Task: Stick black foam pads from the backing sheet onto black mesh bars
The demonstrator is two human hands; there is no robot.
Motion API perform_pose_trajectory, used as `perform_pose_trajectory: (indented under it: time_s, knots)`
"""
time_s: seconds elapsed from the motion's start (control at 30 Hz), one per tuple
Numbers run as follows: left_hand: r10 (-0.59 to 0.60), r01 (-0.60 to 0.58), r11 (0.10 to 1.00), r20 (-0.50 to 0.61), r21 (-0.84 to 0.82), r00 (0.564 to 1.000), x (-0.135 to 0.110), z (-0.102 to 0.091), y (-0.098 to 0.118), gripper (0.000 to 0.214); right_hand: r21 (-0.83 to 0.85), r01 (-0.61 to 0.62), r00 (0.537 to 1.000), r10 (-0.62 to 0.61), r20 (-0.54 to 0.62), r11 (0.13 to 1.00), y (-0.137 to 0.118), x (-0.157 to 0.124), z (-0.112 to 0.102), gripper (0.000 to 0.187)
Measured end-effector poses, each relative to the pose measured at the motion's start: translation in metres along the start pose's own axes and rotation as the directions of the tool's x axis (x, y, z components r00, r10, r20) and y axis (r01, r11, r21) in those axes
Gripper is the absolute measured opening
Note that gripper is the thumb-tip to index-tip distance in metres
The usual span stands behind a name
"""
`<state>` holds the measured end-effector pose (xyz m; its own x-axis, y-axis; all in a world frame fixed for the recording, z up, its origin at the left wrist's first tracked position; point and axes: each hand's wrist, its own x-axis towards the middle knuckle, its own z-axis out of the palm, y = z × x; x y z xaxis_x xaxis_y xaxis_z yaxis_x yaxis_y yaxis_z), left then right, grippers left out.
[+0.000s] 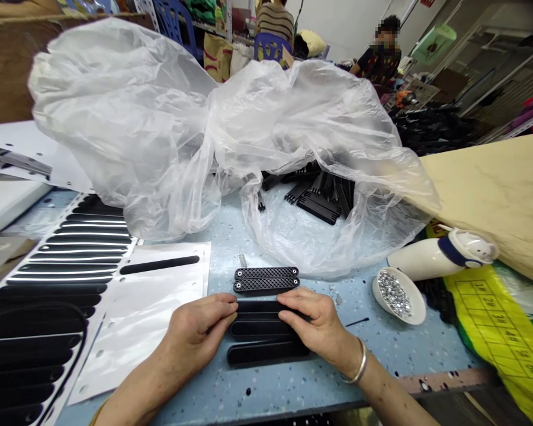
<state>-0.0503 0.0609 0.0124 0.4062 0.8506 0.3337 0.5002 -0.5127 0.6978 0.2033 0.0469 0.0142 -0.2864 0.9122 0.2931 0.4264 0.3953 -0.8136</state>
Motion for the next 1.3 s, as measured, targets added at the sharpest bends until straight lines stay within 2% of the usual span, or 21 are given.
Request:
perform_pose_trajectory:
  time_s: [0.13,0.43,0.57,0.67,0.73,0.83,0.9,0.97,1.03,1.2,1.3]
  knots:
    - [0.009,-0.009,1.000,-0.010,0.001,1.000,0.000,0.001,0.000,0.020,-0.052,0.038,0.998,-0.035,0.042,0.998,0.000,-0.001,-0.002,0.026]
    - [0.022,-0.022,1.000,0.012,-0.010,1.000,0.003,-0.001,0.004,0.023,-0.323,0.162,0.985,-0.131,0.115,0.933,-0.006,-0.006,0.001,0.031]
    - [0.032,-0.031,0.999,0.018,-0.017,0.999,0.005,-0.001,0.005,0.024,-0.295,0.159,0.987,-0.144,0.073,0.942,-0.008,-0.005,0.000,0.027]
    - [0.046,-0.047,0.999,0.027,0.012,0.999,0.004,-0.002,0.003,0.024,-0.225,0.066,0.996,-0.076,-0.039,0.972,-0.010,-0.008,-0.014,0.024]
    - [0.071,-0.071,0.995,0.003,0.073,0.997,0.002,-0.004,0.002,0.022,-0.261,0.010,0.991,-0.045,-0.128,0.965,-0.009,-0.015,-0.030,0.022]
    - [0.135,-0.117,0.979,-0.099,0.170,0.986,0.000,-0.007,0.006,0.019,-0.444,-0.022,0.985,-0.058,-0.165,0.896,0.001,-0.036,-0.058,0.021]
    - [0.190,-0.163,0.970,-0.151,0.180,0.970,0.002,-0.007,0.015,0.020,-0.601,-0.026,0.989,-0.066,-0.130,0.799,0.012,-0.055,-0.074,0.024]
    - [0.245,-0.221,0.963,-0.154,0.156,0.957,0.007,-0.002,0.027,0.021,-0.724,-0.014,0.994,-0.066,-0.082,0.689,0.025,-0.073,-0.083,0.028]
    - [0.288,-0.276,0.955,-0.117,0.106,0.950,0.015,0.010,0.040,0.022,-0.780,0.017,0.996,-0.074,-0.039,0.626,0.037,-0.086,-0.088,0.031]
    - [0.332,-0.334,0.942,0.056,0.021,0.942,0.034,0.046,0.054,0.021,-0.787,0.057,0.988,-0.146,-0.043,0.614,0.050,-0.093,-0.086,0.029]
    - [0.301,-0.305,0.951,0.082,0.053,0.950,0.036,0.057,0.052,0.024,-0.766,0.031,0.978,-0.177,-0.108,0.642,0.042,-0.088,-0.079,0.030]
